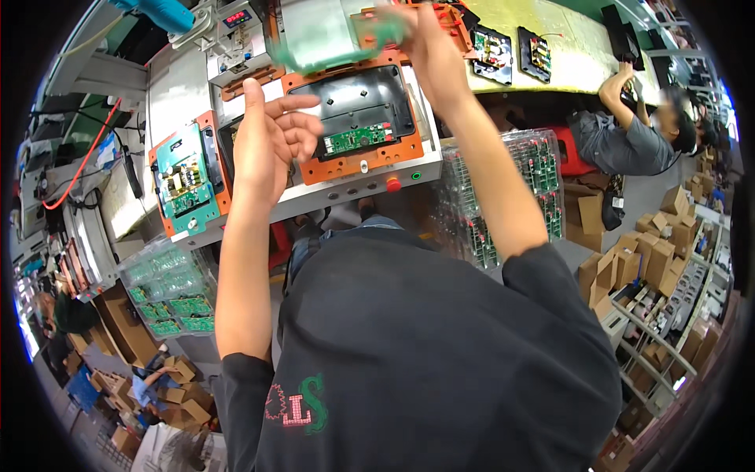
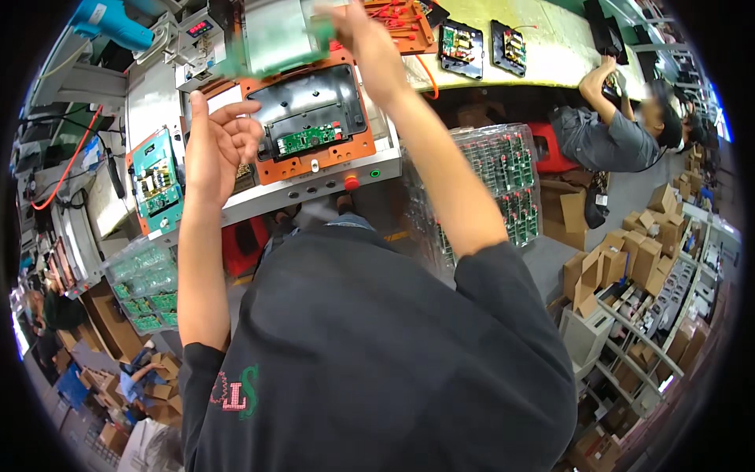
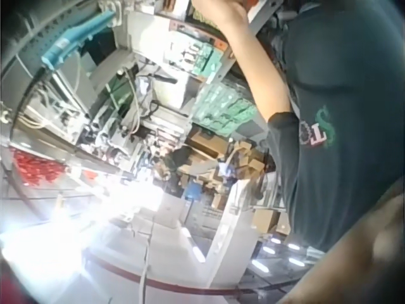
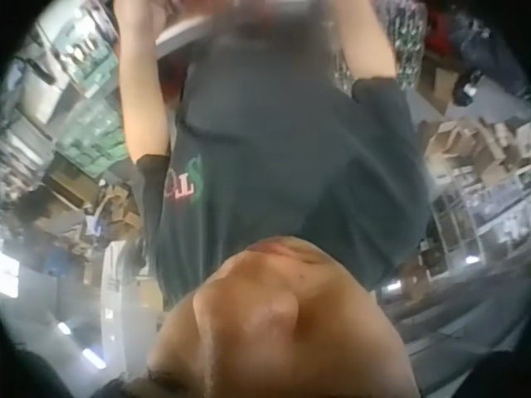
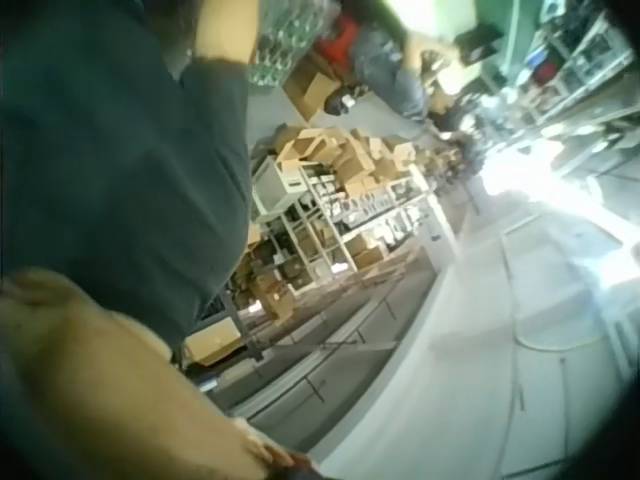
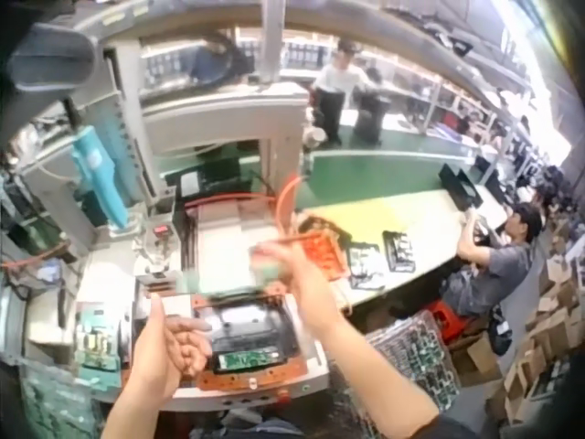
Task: Assembling and testing electronic circuit boards using fixtures on a production line.
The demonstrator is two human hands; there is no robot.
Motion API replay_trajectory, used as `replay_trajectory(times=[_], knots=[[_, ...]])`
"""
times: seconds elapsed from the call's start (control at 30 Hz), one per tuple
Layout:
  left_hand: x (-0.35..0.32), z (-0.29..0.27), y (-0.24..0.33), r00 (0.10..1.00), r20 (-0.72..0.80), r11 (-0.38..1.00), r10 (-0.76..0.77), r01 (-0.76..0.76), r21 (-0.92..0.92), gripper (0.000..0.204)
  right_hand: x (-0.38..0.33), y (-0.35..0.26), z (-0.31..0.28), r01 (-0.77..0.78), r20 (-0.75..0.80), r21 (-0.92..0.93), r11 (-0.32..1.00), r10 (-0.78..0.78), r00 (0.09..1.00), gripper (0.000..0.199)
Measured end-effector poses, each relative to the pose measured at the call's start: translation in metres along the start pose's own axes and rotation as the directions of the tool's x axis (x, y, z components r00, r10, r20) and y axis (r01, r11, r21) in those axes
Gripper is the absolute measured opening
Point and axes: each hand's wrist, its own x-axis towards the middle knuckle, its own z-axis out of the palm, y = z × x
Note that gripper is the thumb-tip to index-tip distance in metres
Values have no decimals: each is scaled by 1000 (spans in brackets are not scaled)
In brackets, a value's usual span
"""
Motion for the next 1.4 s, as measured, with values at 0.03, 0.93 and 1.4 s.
replay_trajectory(times=[0.03,0.93,1.4], knots=[[-2,-3,-1,998,56,1000,-19,20,-3,75,-35,3,3,13,20,-67,998,-11,1000,44],[-28,-7,-100,611,568,43,551,-701,712,24,-148,11,46,156,34,-870,468,-258,966,34],[-277,-375,-168,317,-688,464,653,550,694,46,-147,50,196,70,152,-671,739,45,987,14]])
